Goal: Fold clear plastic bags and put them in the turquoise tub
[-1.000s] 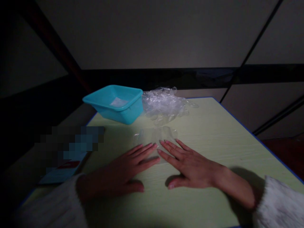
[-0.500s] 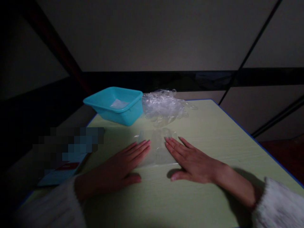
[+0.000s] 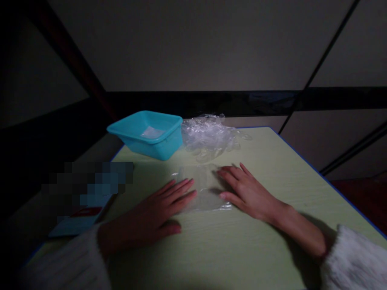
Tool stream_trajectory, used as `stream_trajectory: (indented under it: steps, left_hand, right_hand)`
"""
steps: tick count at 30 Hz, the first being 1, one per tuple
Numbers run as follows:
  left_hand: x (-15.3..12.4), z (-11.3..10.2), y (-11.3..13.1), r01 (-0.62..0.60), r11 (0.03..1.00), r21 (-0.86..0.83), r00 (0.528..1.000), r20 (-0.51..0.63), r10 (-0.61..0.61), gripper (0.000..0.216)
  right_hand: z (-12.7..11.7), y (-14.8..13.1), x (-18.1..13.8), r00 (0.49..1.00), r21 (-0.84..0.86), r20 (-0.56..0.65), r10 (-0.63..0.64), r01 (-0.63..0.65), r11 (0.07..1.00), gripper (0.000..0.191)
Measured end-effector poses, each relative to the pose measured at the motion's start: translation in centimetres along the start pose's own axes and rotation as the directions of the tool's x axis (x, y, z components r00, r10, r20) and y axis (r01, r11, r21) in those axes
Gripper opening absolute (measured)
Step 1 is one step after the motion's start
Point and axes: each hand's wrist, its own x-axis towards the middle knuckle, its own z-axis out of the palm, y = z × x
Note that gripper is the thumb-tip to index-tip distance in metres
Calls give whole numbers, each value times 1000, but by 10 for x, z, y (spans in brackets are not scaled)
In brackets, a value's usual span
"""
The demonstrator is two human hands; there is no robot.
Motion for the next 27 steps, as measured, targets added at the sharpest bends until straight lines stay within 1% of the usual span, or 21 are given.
stream_trajectory:
  steps: [2,4,9,14,22,25,27]
  left_hand:
    - [0,0,1,1,1000,-11,1000,-2,-1,70]
    - [0,0,1,3,1000,-24,1000,-10,-3,69]
    - [1,0,1,0,999,-47,1000,-24,-1,66]
    - [0,2,-1,-9,998,-56,999,-33,7,65]
    - [0,-1,0,5,1000,-21,1000,-5,-5,67]
    - [0,0,-2,43,999,7,998,-39,-43,64]
    - [0,2,-4,108,993,36,992,-71,-105,58]
  right_hand:
    - [0,3,1,1000,23,2,23,-23,999,56]
    - [2,5,1,1000,31,18,16,-17,999,55]
    - [8,9,4,1000,14,31,-3,3,1000,56]
    - [12,12,5,999,-19,43,9,-8,1000,58]
    - [17,18,6,998,-107,-15,67,-68,992,60]
    - [15,15,6,997,-108,-23,75,-77,991,62]
    - [12,12,6,997,-102,-13,71,-72,992,62]
